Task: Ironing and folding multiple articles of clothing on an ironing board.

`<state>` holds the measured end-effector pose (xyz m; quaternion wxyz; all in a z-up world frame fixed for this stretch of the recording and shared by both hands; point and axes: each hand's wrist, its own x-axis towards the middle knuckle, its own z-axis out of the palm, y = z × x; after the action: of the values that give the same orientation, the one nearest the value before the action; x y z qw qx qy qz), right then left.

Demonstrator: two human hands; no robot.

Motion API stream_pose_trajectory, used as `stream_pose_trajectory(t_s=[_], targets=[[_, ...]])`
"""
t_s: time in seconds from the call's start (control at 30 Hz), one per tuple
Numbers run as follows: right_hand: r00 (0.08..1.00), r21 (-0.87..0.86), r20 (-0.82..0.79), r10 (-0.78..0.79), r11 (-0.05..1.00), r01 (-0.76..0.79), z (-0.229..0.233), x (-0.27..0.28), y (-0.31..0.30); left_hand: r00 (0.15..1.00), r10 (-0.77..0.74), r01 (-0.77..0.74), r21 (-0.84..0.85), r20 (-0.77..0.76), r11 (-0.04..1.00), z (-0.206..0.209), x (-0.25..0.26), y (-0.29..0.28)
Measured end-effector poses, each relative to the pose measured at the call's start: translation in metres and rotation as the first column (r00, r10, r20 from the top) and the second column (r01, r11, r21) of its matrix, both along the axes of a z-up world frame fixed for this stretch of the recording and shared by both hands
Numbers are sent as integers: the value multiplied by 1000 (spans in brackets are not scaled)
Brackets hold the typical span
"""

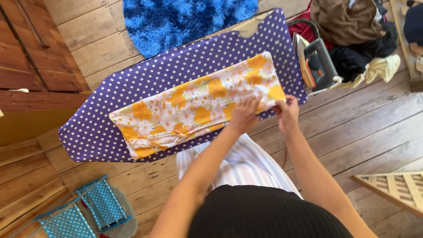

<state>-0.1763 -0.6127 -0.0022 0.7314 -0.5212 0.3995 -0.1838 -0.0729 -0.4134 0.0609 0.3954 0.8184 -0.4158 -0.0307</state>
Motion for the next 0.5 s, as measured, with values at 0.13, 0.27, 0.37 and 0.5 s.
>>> stream_pose_trajectory(t_s=[0.13,0.27,0.37,0.5], targets=[[938,415,346,9,895,-162,-22,-12,-8,981,174,-155,180,-91,971,-22,2,-56],[998,550,37,-43,835,16,12,23,-12,965,238,-224,120,-111,967,-23,13,-63],[978,582,-53,201,802,-134,12,53,-22,954,268,-264,45,-139,964,-3,17,-58],[900,676,272,342,597,-431,23,113,-32,969,229,-225,45,-94,973,16,19,-51]])
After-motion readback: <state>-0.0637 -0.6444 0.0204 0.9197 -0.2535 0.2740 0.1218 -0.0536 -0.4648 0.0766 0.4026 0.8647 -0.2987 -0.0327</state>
